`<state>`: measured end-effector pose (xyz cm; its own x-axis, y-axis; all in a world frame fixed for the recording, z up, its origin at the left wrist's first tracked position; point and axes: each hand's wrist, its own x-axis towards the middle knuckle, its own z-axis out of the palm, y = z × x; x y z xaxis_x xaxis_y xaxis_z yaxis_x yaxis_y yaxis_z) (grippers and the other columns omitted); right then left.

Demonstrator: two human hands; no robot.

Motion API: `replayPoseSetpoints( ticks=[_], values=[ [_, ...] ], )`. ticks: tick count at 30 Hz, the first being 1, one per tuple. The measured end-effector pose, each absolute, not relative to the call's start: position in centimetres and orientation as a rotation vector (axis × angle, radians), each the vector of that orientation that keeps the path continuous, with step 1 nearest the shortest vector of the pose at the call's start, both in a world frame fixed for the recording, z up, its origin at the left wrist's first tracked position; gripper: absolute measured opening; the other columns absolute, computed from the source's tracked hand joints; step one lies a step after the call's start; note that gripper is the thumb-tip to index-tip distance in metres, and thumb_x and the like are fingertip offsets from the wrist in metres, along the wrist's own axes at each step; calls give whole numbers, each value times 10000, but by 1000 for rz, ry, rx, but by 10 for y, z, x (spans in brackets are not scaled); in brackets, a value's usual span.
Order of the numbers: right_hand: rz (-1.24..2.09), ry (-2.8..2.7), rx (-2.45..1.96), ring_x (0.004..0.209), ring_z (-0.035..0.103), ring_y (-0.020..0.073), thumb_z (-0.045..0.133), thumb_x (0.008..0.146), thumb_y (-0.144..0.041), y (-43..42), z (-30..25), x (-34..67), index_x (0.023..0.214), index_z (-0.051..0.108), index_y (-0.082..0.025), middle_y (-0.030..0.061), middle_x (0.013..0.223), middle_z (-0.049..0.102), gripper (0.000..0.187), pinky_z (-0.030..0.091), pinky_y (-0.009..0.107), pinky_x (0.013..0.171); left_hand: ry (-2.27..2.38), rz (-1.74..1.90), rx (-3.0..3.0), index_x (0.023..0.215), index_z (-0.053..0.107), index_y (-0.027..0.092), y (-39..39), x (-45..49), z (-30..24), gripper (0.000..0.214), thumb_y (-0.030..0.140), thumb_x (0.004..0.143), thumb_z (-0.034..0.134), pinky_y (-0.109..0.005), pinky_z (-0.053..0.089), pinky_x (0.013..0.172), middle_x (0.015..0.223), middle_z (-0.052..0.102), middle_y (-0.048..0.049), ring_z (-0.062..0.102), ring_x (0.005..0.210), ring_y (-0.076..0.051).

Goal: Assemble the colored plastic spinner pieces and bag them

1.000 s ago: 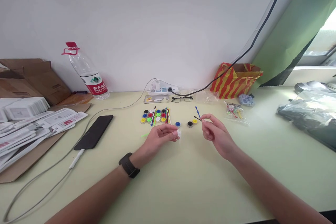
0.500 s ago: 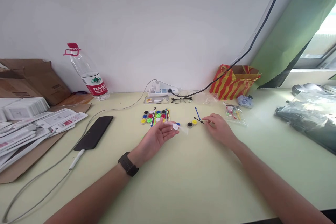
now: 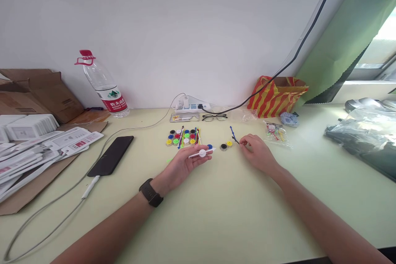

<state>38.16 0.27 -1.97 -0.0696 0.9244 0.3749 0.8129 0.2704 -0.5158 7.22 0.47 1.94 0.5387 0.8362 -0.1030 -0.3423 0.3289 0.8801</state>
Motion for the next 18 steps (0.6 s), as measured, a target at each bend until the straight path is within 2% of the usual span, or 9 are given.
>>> replayPoseSetpoints(
  ticks=[3, 6, 11, 18],
  values=[
    [286, -1836, -1566, 874, 613, 241, 512, 939, -255, 1, -18, 380, 925, 588, -238, 60, 926, 680, 79, 489, 382, 742, 687, 824, 1016, 1134, 785, 156, 6, 72, 16, 309, 355, 899, 789, -413, 479, 1152, 1291, 728, -127, 692, 1190, -282],
    [391, -1748, -1542, 787, 613, 212, 508, 945, -284, 0, -18, 378, 900, 552, -236, 43, 874, 663, 80, 489, 345, 664, 791, 793, 1154, 1157, 771, 179, 5, 72, 10, 353, 375, 867, 821, -409, 517, 1094, 1267, 729, -119, 726, 1105, -265],
    [440, -1695, -1490, 779, 643, 200, 544, 909, -285, 2, -18, 376, 886, 568, -233, 34, 869, 679, 62, 518, 331, 673, 919, 756, 1492, 1054, 785, 189, 1, 74, 6, 347, 437, 819, 844, -364, 575, 959, 1153, 753, -97, 737, 1002, -244],
    [450, -1687, -1454, 839, 668, 208, 557, 910, -283, 2, -20, 373, 1119, 640, -243, 57, 967, 703, 229, 552, 339, 717, 911, 727, 1680, 975, 815, 182, -2, 76, 9, 303, 421, 794, 854, -331, 600, 877, 976, 768, -71, 717, 889, -206]
  ],
)
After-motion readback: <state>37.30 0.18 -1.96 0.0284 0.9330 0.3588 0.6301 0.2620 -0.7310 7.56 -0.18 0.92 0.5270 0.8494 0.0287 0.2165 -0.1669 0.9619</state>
